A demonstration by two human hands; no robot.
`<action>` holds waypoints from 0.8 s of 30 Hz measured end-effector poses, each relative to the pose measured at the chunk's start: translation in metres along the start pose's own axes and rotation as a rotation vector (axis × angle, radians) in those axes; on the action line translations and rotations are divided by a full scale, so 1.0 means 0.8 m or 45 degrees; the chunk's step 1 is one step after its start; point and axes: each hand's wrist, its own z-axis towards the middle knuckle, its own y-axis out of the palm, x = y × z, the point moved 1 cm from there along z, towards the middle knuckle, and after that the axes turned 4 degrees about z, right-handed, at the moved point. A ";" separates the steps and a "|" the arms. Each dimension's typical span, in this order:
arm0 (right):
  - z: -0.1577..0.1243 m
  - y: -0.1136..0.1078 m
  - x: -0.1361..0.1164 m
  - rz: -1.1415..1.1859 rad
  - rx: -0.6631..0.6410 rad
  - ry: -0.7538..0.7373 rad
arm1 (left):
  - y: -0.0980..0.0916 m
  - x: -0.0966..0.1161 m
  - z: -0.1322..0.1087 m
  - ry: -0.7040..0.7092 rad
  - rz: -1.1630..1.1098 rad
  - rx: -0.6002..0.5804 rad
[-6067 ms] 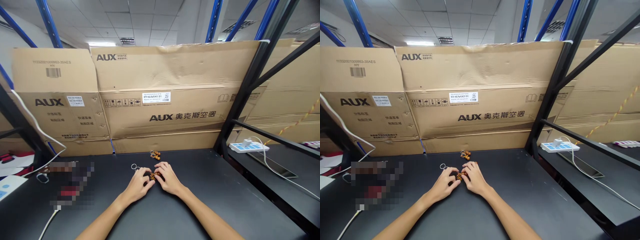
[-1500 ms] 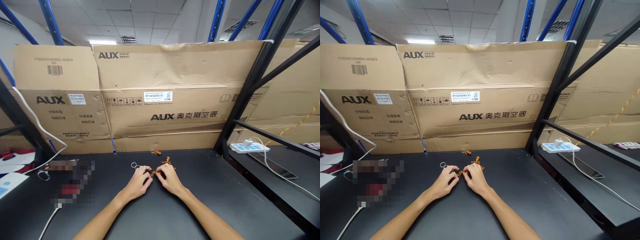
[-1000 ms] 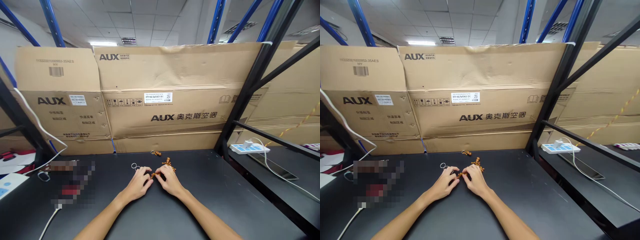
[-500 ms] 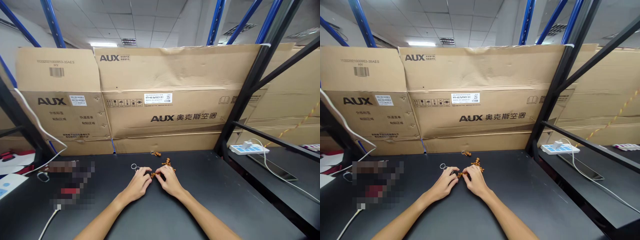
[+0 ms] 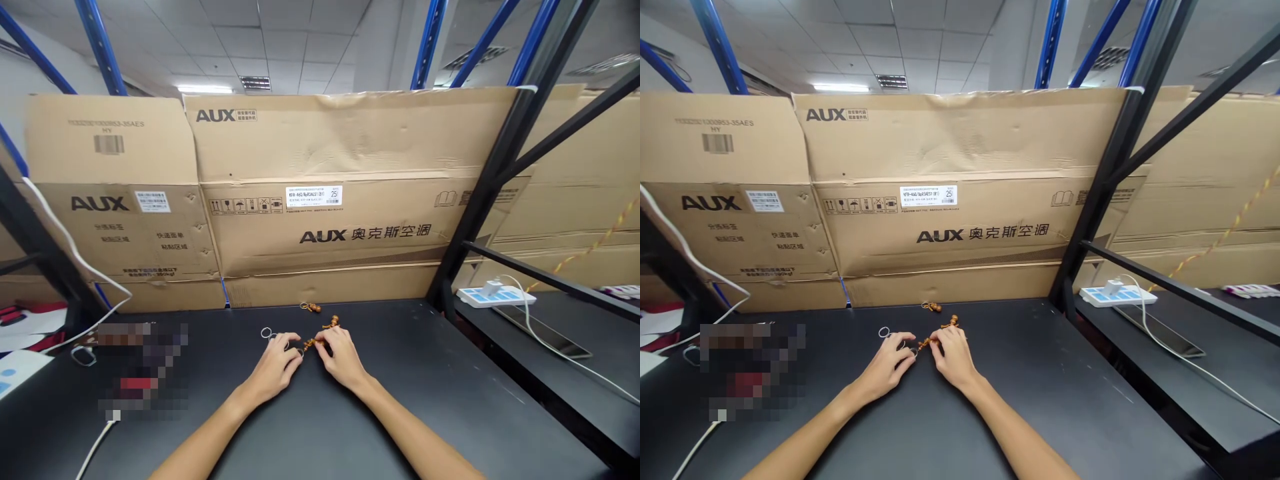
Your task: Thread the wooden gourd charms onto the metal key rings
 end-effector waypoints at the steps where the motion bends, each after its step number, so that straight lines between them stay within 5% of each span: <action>1: 0.001 -0.001 0.002 -0.034 0.011 0.005 | 0.001 -0.003 0.000 -0.038 0.036 0.029; 11: 0.004 -0.002 0.019 -0.341 0.007 0.042 | 0.006 -0.034 0.009 -0.224 0.384 0.187; 18: 0.006 -0.001 0.019 -0.431 -0.047 0.095 | 0.042 -0.035 0.070 -0.179 0.565 -0.050; 24: 0.006 -0.001 0.025 -0.449 -0.044 0.094 | 0.064 -0.040 0.106 -0.199 0.525 -0.084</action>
